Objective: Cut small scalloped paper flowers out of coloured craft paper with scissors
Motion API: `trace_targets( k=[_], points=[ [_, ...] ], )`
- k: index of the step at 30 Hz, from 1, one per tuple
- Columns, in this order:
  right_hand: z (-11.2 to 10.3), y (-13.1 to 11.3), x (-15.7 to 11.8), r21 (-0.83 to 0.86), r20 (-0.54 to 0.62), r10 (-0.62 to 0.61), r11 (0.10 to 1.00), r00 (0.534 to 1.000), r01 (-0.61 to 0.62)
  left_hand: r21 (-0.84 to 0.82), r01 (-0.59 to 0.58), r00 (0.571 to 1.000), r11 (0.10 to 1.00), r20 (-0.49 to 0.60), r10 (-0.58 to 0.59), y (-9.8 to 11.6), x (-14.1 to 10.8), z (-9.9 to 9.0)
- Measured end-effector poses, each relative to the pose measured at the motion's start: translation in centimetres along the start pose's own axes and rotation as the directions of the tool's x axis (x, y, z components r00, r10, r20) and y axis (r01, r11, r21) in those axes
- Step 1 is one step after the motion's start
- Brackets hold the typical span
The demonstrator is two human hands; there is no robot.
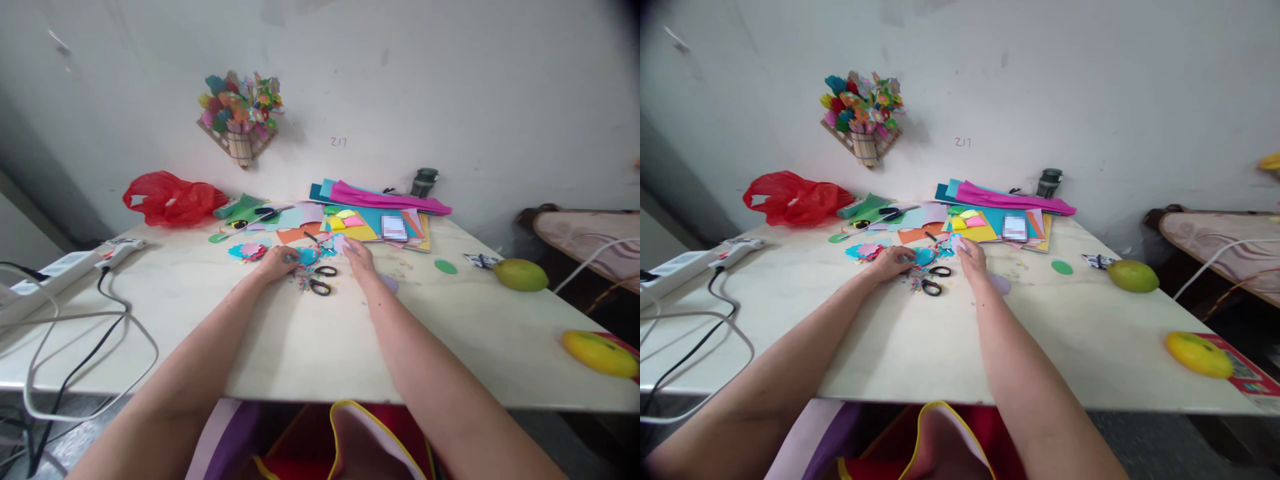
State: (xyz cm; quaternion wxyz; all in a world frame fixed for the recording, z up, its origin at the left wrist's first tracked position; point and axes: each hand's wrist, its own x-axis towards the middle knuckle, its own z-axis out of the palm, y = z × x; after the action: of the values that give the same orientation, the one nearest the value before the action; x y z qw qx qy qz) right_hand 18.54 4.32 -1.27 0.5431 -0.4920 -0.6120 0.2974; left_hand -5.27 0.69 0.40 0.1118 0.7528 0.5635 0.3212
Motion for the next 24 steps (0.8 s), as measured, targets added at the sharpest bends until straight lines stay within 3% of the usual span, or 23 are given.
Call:
trace_targets(
  k=[5, 10, 16, 20, 24],
  points=[
    [0.0, -1.0, -0.5, 0.274, 0.027, 0.108, 0.955, 0.994, -0.112, 0.018, 0.009, 1.0, 1.0, -0.002, -0.009, 0.1, 0.0, 0.1],
    [0.0, -2.0, -1.0, 0.283, 0.016, 0.216, 0.935, 0.976, -0.212, 0.014, 0.052, 0.998, 0.999, -0.031, -0.051, 0.6, -0.1, 0.1],
    [0.6, -2.3, -1.0, 0.415, 0.002, 0.23, 0.885, 0.973, -0.21, -0.045, 0.027, 0.988, 0.999, -0.149, -0.034, 1.9, -0.2, 0.0],
    [1.0, -2.2, -1.1, 0.478, 0.086, 0.183, 0.855, 0.979, -0.201, -0.26, 0.082, 0.986, 0.962, -0.122, -0.117, 2.4, -0.1, 0.4],
    [1.6, -2.2, -1.3, 0.467, 0.153, 0.132, 0.864, 0.979, -0.189, -0.555, 0.103, 0.99, 0.825, -0.026, -0.141, 2.2, 0.0, 0.9]
  ],
)
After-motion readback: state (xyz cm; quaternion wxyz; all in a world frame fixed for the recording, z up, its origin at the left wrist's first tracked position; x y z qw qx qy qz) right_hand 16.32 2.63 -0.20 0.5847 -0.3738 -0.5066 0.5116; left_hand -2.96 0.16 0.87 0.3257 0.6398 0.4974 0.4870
